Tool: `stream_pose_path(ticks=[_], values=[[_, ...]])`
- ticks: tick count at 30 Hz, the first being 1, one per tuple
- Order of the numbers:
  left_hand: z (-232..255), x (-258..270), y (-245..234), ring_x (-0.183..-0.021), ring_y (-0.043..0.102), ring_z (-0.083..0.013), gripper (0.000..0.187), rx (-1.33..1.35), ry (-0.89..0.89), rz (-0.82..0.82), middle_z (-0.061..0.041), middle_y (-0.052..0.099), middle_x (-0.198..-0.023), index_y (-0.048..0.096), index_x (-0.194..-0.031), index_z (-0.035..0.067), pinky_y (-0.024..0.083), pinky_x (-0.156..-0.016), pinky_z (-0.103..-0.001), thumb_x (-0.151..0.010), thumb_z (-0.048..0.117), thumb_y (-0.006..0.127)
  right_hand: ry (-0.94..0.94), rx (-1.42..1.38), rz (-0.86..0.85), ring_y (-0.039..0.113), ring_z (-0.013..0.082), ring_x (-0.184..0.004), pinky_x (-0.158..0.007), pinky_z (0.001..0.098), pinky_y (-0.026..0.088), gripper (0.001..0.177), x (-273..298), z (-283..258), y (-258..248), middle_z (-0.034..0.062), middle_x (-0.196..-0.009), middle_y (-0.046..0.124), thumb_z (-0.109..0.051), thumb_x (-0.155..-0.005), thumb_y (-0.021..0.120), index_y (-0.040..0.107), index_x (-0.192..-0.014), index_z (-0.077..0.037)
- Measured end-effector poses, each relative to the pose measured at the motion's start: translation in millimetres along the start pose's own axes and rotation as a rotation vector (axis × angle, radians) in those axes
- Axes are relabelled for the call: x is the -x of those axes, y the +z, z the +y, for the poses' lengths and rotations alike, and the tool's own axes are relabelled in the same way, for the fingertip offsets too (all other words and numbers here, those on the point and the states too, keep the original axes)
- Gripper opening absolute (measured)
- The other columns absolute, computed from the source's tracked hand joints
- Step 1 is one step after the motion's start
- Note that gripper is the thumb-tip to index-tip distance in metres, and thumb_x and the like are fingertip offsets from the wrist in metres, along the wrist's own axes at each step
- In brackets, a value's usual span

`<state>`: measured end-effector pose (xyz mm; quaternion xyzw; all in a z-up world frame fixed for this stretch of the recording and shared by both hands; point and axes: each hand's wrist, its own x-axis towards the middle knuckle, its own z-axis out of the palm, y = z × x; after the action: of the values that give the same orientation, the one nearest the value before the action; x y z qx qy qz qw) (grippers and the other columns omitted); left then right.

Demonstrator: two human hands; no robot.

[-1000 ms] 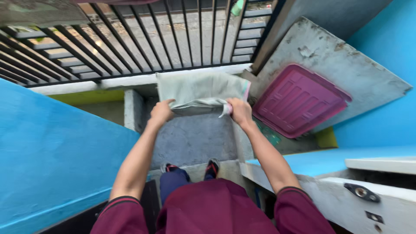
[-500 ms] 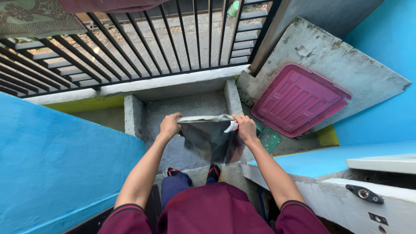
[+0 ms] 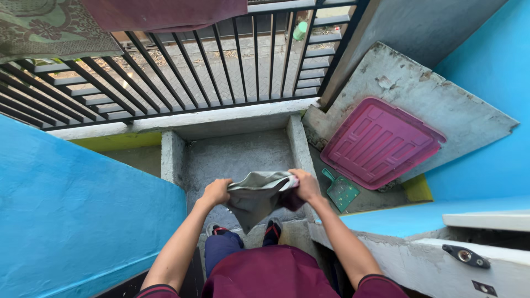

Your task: The person picks up a towel from a ledge, unfolds and shakes it several times by hand, and then hangs it over a balcony railing.

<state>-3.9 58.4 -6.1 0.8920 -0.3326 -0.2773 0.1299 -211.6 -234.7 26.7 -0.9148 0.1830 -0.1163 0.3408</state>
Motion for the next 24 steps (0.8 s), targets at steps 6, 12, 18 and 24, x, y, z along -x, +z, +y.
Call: stream_pose_path(ticks=[6,12,18,24], values=[[-13,31,31,-0.102,0.069,-0.037,0.027,-0.018,0.087,0.148,-0.012,0.074,-0.103,0.071,-0.106,0.016,0.054,-0.083,-0.051,-0.08,0.009,0.067,-0.03,-0.128,0.048,0.071,0.0352,-0.1,-0.082,0.0404,0.057,0.038,19,-52,15,0.0108,-0.105,0.074,-0.003,-0.077,0.071,0.073,-0.113,-0.014],[10,51,48,-0.101,0.07,-0.0377,0.03,0.173,0.114,0.454,-0.012,0.075,-0.101,0.072,-0.104,0.013,0.053,-0.082,-0.051,-0.075,0.007,0.069,0.048,-0.249,0.207,0.07,0.0381,-0.1,-0.082,0.0405,0.055,0.046,49,-47,12,0.0159,-0.105,0.072,0.002,-0.067,0.077,0.068,-0.111,-0.008],[34,41,81,-0.098,0.072,-0.0381,0.026,0.714,-0.247,0.482,-0.021,0.074,-0.097,0.072,-0.103,0.007,0.056,-0.083,-0.045,-0.079,0.013,0.07,0.11,-0.217,0.195,0.072,0.0361,-0.1,-0.082,0.0391,0.057,0.037,71,-24,15,0.0146,-0.103,0.074,0.001,-0.075,0.074,0.07,-0.111,-0.009],[46,29,89,-0.094,0.074,-0.0348,0.031,0.867,-0.422,0.407,-0.021,0.076,-0.097,0.069,-0.106,0.004,0.055,-0.086,-0.043,-0.077,0.012,0.059,0.034,-0.183,0.196,0.072,0.0375,-0.099,-0.083,0.0399,0.056,0.036,70,-21,22,0.0153,-0.104,0.074,0.0,-0.076,0.071,0.07,-0.111,-0.007]])
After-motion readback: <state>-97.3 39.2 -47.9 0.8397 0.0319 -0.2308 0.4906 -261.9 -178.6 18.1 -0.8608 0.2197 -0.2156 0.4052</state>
